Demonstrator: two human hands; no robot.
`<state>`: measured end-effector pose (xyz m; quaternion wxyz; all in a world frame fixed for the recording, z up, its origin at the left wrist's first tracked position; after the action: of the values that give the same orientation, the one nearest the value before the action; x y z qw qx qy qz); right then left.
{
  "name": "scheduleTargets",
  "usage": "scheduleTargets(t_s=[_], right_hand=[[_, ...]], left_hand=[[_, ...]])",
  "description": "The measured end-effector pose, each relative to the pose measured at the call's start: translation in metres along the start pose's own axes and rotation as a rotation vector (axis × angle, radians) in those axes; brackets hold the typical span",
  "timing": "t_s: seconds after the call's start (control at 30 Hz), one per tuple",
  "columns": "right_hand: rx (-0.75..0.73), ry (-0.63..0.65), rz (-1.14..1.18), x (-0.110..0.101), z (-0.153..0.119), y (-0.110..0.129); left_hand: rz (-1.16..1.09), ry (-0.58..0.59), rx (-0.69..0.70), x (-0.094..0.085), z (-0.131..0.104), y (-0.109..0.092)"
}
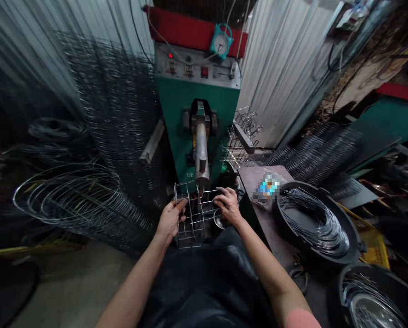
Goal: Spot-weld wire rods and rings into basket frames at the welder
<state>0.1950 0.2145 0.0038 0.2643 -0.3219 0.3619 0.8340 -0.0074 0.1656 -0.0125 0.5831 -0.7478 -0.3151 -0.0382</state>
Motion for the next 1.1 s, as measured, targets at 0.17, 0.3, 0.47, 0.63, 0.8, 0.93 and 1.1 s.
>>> scheduleTargets(t_s=[0.17,0.3,0.47,0.63,0.8,0.93,1.1], right_hand=[[-0.004,0.015,0.004,0.001,0.003,-0.002],[-0.026,0.020,-0.029,-0.001,0.006,-0.001],[-0.039,0.035,-0.022,-0.001,0.010,-0.004],[-0.039,0.047,-0.009,0.000,0.014,-0.008],[-0.051,0.054,-0.011,0.002,0.019,-0.013],[-0.035,0.075,-0.033,0.003,0.024,-0.014],[-0.011,0.078,-0.067,0.005,0.028,-0.015]], left_hand=[[-0.015,-0.001,-0.003,-0.001,0.002,-0.001],[-0.025,0.001,-0.002,0.000,0.005,0.000],[-0.040,-0.001,0.008,0.000,0.009,0.002],[-0.045,0.008,0.011,0.002,0.011,0.001],[-0.053,0.022,0.012,0.004,0.016,0.001],[-0.067,0.013,0.005,0.005,0.023,0.002],[-0.075,0.005,-0.017,0.007,0.031,0.000]])
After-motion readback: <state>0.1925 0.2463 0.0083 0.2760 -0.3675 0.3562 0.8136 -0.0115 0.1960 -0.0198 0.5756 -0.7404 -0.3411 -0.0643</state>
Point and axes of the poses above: each hand's wrist, its own z-axis towards the middle knuckle, its own x-axis out of the palm, y = z × x, the point moved 4 cm from there along z, towards the middle knuckle, and after that the axes turned 7 degrees about -z, right-handed, at the moved point
